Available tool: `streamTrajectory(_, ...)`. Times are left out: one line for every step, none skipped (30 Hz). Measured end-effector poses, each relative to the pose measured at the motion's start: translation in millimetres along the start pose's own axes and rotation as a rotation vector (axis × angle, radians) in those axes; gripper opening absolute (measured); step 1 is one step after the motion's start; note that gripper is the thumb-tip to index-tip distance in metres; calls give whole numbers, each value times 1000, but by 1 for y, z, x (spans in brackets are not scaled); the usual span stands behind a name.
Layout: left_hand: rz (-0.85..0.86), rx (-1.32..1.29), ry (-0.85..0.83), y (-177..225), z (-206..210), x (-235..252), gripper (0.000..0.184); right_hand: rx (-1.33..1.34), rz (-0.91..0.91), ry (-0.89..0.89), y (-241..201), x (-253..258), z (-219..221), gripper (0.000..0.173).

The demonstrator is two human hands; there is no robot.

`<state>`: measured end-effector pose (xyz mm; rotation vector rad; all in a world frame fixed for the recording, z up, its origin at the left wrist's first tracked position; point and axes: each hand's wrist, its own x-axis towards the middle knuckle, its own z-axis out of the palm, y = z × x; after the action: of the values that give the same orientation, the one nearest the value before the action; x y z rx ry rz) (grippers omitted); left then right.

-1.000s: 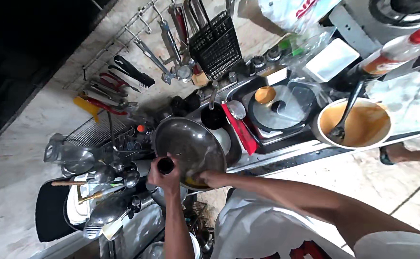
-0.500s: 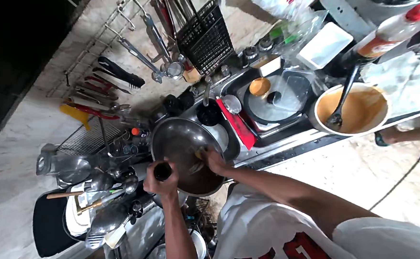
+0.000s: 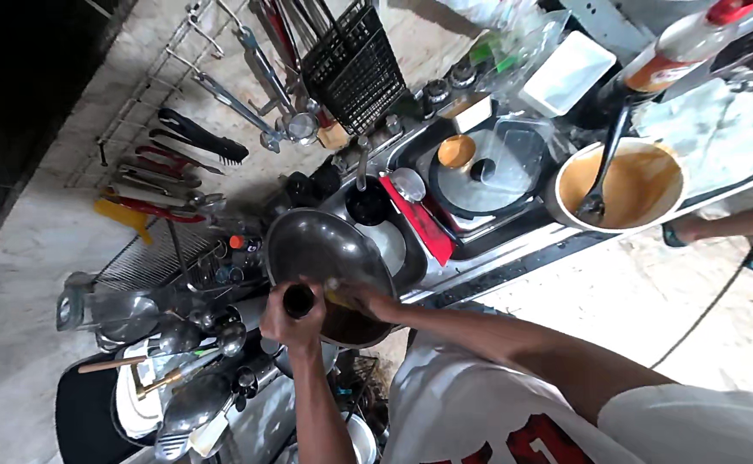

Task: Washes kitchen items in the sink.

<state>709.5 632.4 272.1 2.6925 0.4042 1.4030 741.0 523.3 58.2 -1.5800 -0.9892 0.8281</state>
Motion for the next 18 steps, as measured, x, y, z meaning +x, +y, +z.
streamTrajectory(3, 4, -12, 0, 0, 3, 27, -97, 46, -69, 17, -4, -7, 45)
streamTrajectory(3, 11, -27, 0, -2, 6, 27, -173, 61, -126, 34, -6, -12, 48)
streamTrajectory(-1, 14, -46, 1, -4, 9, 27, -230, 49, -162, 49, -4, -15, 50)
streamTrajectory(-12, 7, -73, 3, -5, 11, 26, -276, 18, -166, 58, 2, -19, 49)
streamTrajectory(-24, -5, -105, 5, -6, 13, 26, -320, -15, -161, 60, 11, -23, 49)
streamTrajectory(-37, -19, -139, 8, -7, 14, 25, -377, -39, -145, 57, 24, -28, 47)
streamTrajectory(-53, -32, -172, 10, -7, 17, 24, -430, -44, -118, 56, 39, -32, 46)
streamTrajectory(-67, -44, -199, 12, -7, 19, 23, -465, -49, -85, 57, 55, -36, 43)
streamTrajectory(-75, -48, -214, 14, -7, 20, 22, -490, -62, -61, 60, 69, -38, 42)
streamTrajectory(-78, -44, -215, 15, -8, 20, 22, -528, -80, -36, 62, 78, -41, 40)
streamTrajectory(-74, -32, -198, 14, -8, 20, 22, -573, -108, 15, 63, 84, -42, 38)
streamTrajectory(-66, -8, -170, 12, -8, 20, 23, -602, -116, 65, 65, 87, -39, 35)
streamTrajectory(-54, 22, -137, 9, -9, 20, 24, -593, -81, 71, 65, 84, -36, 36)
streamTrajectory(-44, 49, -107, 6, -9, 22, 26, -561, -33, 38, 62, 76, -34, 38)
streamTrajectory(-38, 70, -79, 3, -9, 23, 27, -518, -6, -11, 60, 61, -34, 44)
streamTrajectory(-37, 87, -60, 0, -9, 25, 27, -486, -7, -66, 59, 42, -34, 47)
streamTrajectory(-38, 102, -43, -3, -9, 26, 26, -441, 5, -135, 57, 24, -34, 48)
streamTrajectory(-38, 114, -29, -6, -8, 26, 26, -375, 47, -217, 50, 9, -34, 48)
